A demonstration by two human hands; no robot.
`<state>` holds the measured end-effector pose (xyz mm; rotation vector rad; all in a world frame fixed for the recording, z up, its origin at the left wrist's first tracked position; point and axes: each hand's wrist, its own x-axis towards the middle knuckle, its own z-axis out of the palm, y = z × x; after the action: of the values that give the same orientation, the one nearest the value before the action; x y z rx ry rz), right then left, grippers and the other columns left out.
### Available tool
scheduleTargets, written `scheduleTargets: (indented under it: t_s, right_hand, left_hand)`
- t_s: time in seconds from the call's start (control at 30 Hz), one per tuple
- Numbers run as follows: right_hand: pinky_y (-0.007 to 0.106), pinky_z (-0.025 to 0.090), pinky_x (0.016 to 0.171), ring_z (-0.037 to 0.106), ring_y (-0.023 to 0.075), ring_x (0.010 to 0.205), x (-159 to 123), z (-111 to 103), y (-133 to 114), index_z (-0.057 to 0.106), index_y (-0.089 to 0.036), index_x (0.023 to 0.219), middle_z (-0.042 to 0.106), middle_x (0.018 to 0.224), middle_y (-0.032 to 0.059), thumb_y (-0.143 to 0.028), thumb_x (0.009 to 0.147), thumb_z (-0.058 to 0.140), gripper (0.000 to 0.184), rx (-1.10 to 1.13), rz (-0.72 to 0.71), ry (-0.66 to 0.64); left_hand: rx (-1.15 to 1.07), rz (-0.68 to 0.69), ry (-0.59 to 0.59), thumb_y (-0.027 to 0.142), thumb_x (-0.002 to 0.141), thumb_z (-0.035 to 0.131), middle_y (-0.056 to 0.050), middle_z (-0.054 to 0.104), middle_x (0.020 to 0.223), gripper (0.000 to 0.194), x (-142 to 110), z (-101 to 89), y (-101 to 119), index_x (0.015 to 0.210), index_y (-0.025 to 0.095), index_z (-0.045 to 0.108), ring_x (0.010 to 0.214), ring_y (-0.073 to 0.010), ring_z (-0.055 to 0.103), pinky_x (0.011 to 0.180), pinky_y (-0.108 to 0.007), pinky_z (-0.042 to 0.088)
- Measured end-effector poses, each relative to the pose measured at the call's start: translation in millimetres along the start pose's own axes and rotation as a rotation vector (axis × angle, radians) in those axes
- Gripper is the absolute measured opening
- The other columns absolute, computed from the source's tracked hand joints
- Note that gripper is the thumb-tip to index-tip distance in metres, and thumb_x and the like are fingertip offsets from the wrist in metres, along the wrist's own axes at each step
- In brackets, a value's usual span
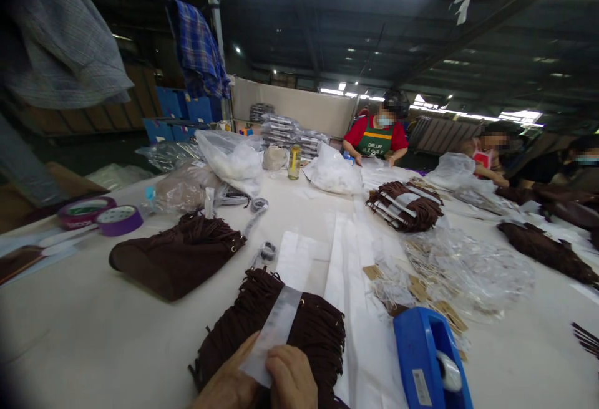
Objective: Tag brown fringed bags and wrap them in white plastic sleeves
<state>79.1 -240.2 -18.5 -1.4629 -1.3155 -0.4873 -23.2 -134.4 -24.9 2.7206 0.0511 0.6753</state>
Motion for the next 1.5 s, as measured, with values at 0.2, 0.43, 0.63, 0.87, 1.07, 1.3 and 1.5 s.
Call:
scheduleTargets:
  t_s: [0.2,0.43,0.63,0.87,1.07,1.3,1.5]
  right_hand:
    - [0.028,0.056,0.065,0.067,0.0179,0.071,12,-17,-9,0.061,-0.019,0.091,0.071,0.074,0.0065,-0.009,0.083,0.042,0.023,-0.101,-0.167,-0.173]
    - [0.032,0.056,0.068,0.068,0.0206,0.078,13,-24,-14,0.062,-0.016,0.093,0.071,0.08,0.009,-0.009,0.086,0.036,0.028,-0.181,-0.253,-0.325]
    - [0.033,0.056,0.071,0.067,0.0204,0.082,7,-23,-14,0.063,-0.015,0.094,0.071,0.082,0.0095,-0.008,0.085,0.036,0.03,-0.226,-0.288,-0.388]
    - [0.038,0.054,0.077,0.064,0.0222,0.089,4,-26,-19,0.061,-0.012,0.099,0.07,0.091,0.0114,-0.003,0.08,0.036,0.033,-0.186,-0.226,-0.447]
    - [0.039,0.052,0.078,0.061,0.022,0.091,3,-26,-21,0.06,-0.012,0.096,0.068,0.093,0.011,-0.004,0.084,0.039,0.026,-0.142,-0.188,-0.453]
    - [0.035,0.05,0.079,0.057,0.0199,0.09,0,-25,-25,0.059,-0.012,0.092,0.066,0.091,0.01,-0.004,0.083,0.043,0.02,-0.117,-0.127,-0.413]
    - [0.037,0.048,0.08,0.054,0.0209,0.09,-2,-27,-27,0.059,-0.011,0.092,0.064,0.09,0.0101,-0.005,0.084,0.044,0.019,-0.095,-0.178,-0.447]
  left_hand:
    - [-0.03,0.098,0.111,0.015,0.084,0.041,-0.018,0.059,0.113,0.036,-6,-11.9,0,0.118,0.008,0.047,0.11,-0.0244,0.054,0.093,-0.039,0.049]
    - [-0.022,-0.075,0.279,0.007,0.083,0.035,-0.019,0.055,0.113,0.037,-9,-7.8,3,0.12,0.008,0.042,0.113,-0.0228,0.051,0.089,-0.033,0.051]
    - [0.023,0.149,0.1,0.011,0.088,0.028,-0.015,0.059,0.112,0.036,0,-31.0,1,0.113,0.012,0.053,0.115,-0.0262,0.048,0.093,-0.043,0.045]
    - [0.01,0.378,0.022,0.008,0.091,0.031,-0.014,0.065,0.1,0.03,3,-43.0,-10,0.095,0.007,0.061,0.104,-0.022,0.056,0.09,-0.035,0.048]
    - [-0.017,0.438,0.104,0.008,0.089,0.037,-0.015,0.065,0.1,0.024,-4,-33.4,-16,0.091,0.005,0.061,0.105,-0.0236,0.055,0.088,-0.037,0.049]
    - [0.012,0.526,0.14,0.009,0.09,0.035,-0.016,0.063,0.103,0.026,-6,-32.3,-19,0.085,0.005,0.061,0.108,-0.024,0.053,0.091,-0.038,0.049]
    - [0.053,0.596,0.128,0.01,0.091,0.033,-0.015,0.063,0.105,0.03,-10,-33.7,-22,0.08,0.006,0.061,0.107,-0.0245,0.054,0.094,-0.039,0.047]
